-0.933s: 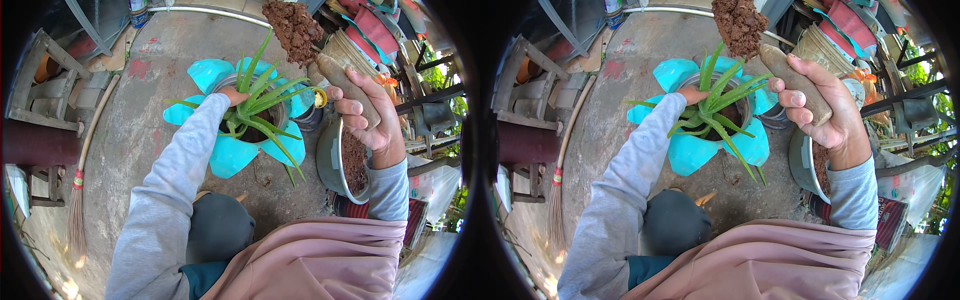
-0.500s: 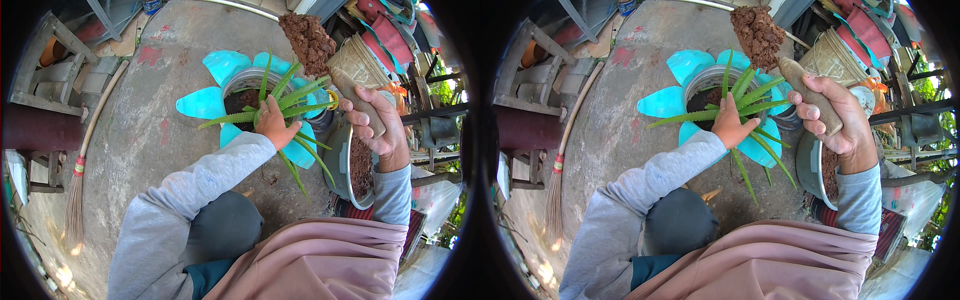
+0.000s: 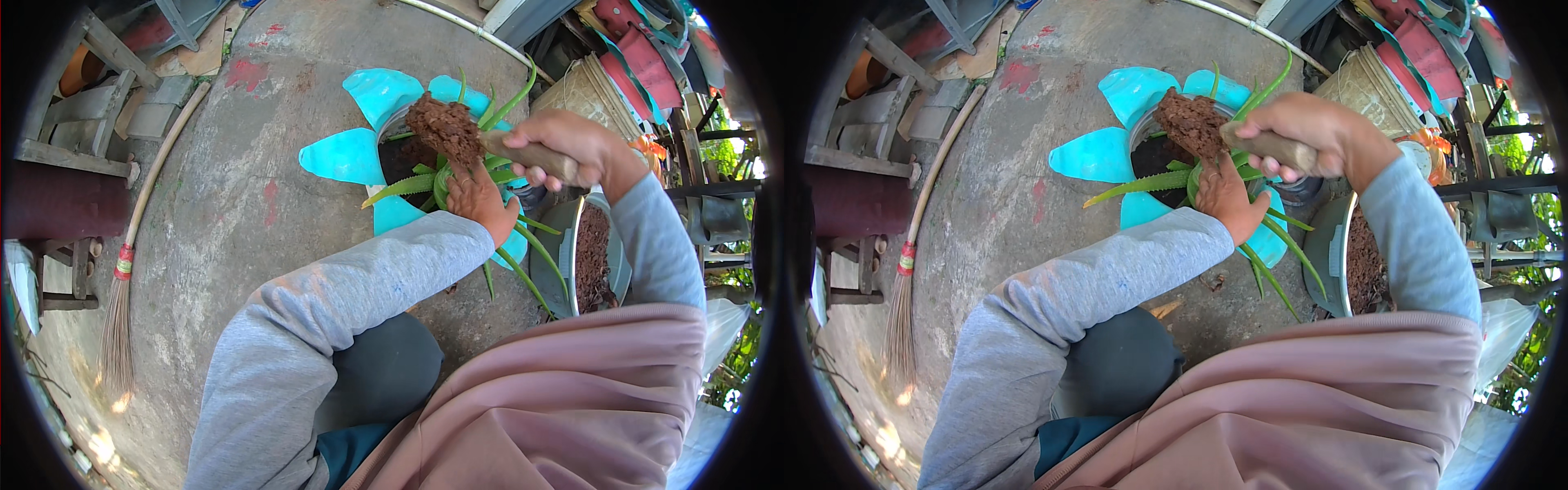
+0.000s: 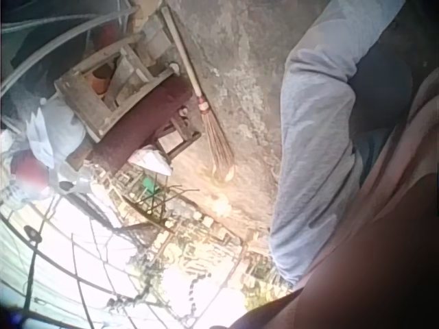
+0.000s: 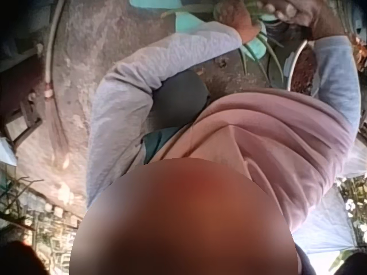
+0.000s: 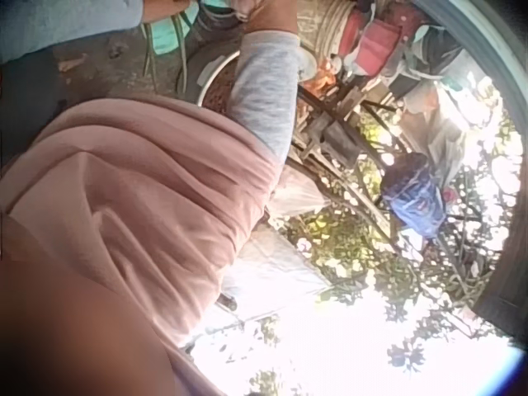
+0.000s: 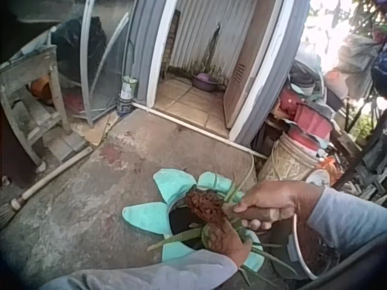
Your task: Repotting an aloe vera plant into a turquoise decorative pot using a trowel.
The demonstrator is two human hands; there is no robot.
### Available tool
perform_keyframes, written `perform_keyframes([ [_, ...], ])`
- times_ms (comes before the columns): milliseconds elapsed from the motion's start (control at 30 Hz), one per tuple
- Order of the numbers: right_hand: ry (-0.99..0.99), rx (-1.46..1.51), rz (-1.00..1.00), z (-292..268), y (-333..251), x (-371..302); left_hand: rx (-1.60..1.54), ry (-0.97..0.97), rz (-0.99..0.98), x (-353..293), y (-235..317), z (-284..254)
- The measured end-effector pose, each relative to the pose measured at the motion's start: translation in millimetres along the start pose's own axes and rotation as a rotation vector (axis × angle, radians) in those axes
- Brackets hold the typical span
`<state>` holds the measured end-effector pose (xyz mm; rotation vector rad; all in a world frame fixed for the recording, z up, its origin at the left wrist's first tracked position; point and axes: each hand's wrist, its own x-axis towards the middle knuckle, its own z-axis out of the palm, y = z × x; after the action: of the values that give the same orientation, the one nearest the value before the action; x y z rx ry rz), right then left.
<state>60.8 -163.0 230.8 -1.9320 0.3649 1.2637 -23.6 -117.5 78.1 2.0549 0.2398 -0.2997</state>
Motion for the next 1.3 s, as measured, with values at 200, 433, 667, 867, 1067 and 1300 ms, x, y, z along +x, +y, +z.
perform_keyframes([
  [200,0.199,-0.979,-0.005,55.4,-48.4,55.6,-0.050,0.061,-0.024,-0.8,-1.1,7.3],
  [433,0.696,-1.536,-0.575,76.6,31.3,109.0,-0.008,0.259,0.362,10.3,-38.4,39.1],
  [667,0.754,-1.694,-0.708,60.1,16.3,80.5,-0.070,-0.042,0.064,6.8,-9.2,5.5],
  [867,0.634,-1.778,-0.766,56.6,4.0,98.0,-0.078,-0.092,0.025,3.7,-7.2,-2.5],
  [1067,0.736,-1.764,-0.830,68.7,-9.9,75.8,-0.030,-0.071,0.028,5.1,-12.0,1.3],
  [1300,0.683,-1.805,-0.867,74.2,-21.3,79.1,-0.027,-0.013,0.083,15.4,-25.6,20.7],
])
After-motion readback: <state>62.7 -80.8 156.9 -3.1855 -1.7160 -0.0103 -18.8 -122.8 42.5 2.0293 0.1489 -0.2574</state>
